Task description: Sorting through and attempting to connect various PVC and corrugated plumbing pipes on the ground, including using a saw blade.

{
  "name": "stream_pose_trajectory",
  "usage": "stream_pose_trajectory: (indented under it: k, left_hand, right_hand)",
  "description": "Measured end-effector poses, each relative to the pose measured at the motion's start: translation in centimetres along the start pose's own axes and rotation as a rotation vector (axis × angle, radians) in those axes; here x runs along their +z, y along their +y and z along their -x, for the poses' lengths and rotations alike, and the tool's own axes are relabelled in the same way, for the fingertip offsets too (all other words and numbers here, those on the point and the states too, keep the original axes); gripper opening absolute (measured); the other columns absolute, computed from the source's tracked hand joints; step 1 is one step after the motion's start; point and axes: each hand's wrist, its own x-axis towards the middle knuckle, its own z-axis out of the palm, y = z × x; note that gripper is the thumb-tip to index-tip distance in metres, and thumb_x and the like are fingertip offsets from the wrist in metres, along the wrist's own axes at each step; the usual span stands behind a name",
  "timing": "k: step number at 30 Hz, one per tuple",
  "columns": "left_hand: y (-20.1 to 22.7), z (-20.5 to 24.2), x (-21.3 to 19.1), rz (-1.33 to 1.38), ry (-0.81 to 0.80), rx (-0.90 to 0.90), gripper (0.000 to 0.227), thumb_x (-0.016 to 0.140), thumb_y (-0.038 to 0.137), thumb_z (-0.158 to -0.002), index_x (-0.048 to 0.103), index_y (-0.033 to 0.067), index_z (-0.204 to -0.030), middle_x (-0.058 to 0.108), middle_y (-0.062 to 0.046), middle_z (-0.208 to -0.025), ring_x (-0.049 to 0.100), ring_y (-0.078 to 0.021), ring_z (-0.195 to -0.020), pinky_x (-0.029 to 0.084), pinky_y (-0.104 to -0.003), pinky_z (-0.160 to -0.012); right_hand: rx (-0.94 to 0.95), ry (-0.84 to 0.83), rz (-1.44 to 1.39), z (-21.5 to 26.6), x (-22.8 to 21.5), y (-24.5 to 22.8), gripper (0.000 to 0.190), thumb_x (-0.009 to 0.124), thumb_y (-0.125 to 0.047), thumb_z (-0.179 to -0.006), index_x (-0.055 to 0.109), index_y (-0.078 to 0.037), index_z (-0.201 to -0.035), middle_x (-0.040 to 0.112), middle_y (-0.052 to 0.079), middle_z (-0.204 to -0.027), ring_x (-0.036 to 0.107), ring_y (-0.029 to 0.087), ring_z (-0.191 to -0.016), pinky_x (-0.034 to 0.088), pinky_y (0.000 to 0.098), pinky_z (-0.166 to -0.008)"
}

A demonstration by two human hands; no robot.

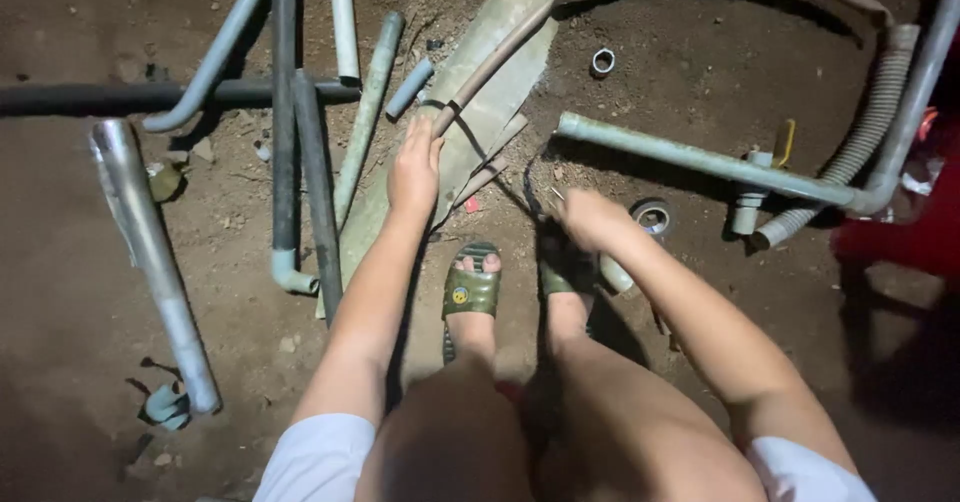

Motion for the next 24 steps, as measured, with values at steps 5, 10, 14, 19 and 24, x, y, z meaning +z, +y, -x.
stream_pose_trajectory:
  k: [5, 10, 14, 19, 24]
  left_hand:
    - [0.2, -0.1, -0.4, -0.012, -0.016, -0.014, 0.044, 0.066, 0.031, -0.111, 0.063, 0.0093, -0.149, 0.067, -0.014, -0.148, 0.057, -0.0275, -0.145, 0.051, -0.043, -0.118]
    - [0.2, 0.2, -0.1, -0.064, 0.041, 0.027, 0.043, 0.066, 0.029, -0.111, 0.062, 0.0084, -0.149, 0.066, -0.018, -0.148, 0.060, -0.0290, -0.140, 0.055, -0.042, -0.115]
    - [0.0, -3.2, -1.5, -0.210, -0.250, -0.036, 0.047, 0.061, 0.043, -0.111, 0.067, 0.0078, -0.141, 0.071, -0.021, -0.136, 0.068, -0.0358, -0.128, 0.059, -0.051, -0.106]
    - [1.1, -4.7, 0.7, -0.483, -0.508, -0.050, 0.046, 0.058, 0.056, -0.109, 0.083, 0.0181, -0.117, 0.082, -0.017, -0.105, 0.079, -0.0365, -0.105, 0.065, -0.053, -0.085]
    - [2.8, -3.1, 2.0, -0.665, -0.030, 0.104, 0.036, 0.062, 0.016, -0.101, 0.070, 0.0001, -0.132, 0.077, -0.010, -0.100, 0.081, -0.0275, -0.076, 0.067, -0.041, -0.064]
  right_hand:
    - [-0.009, -0.012, 0.041, -1.2, 1.1, -0.9, 0.053, 0.042, -0.042, -0.108, 0.076, -0.002, -0.119, 0.079, 0.028, -0.117, 0.074, 0.045, -0.120, 0.058, 0.0596, -0.101]
    - [-0.185, 0.075, 0.154, -8.0, -2.8, -6.2, 0.043, 0.053, -0.030, -0.100, 0.076, 0.000, -0.119, 0.080, 0.024, -0.113, 0.074, 0.041, -0.117, 0.061, 0.0524, -0.096]
    - [-0.185, 0.021, 0.135, -5.6, -5.4, -8.1, 0.043, 0.057, -0.019, -0.095, 0.073, 0.011, -0.122, 0.076, 0.031, -0.120, 0.071, 0.047, -0.122, 0.061, 0.0553, -0.100]
    - [-0.156, 0.077, 0.069, -4.5, -3.7, -7.7, 0.037, 0.062, -0.014, -0.094, 0.073, 0.014, -0.114, 0.077, 0.033, -0.107, 0.074, 0.051, -0.111, 0.060, 0.0596, -0.093]
    - [-0.171, 0.071, 0.011, -3.6, -3.9, -7.4, 0.046, 0.050, -0.021, -0.101, 0.071, 0.014, -0.122, 0.074, 0.038, -0.117, 0.070, 0.053, -0.119, 0.058, 0.0593, -0.099]
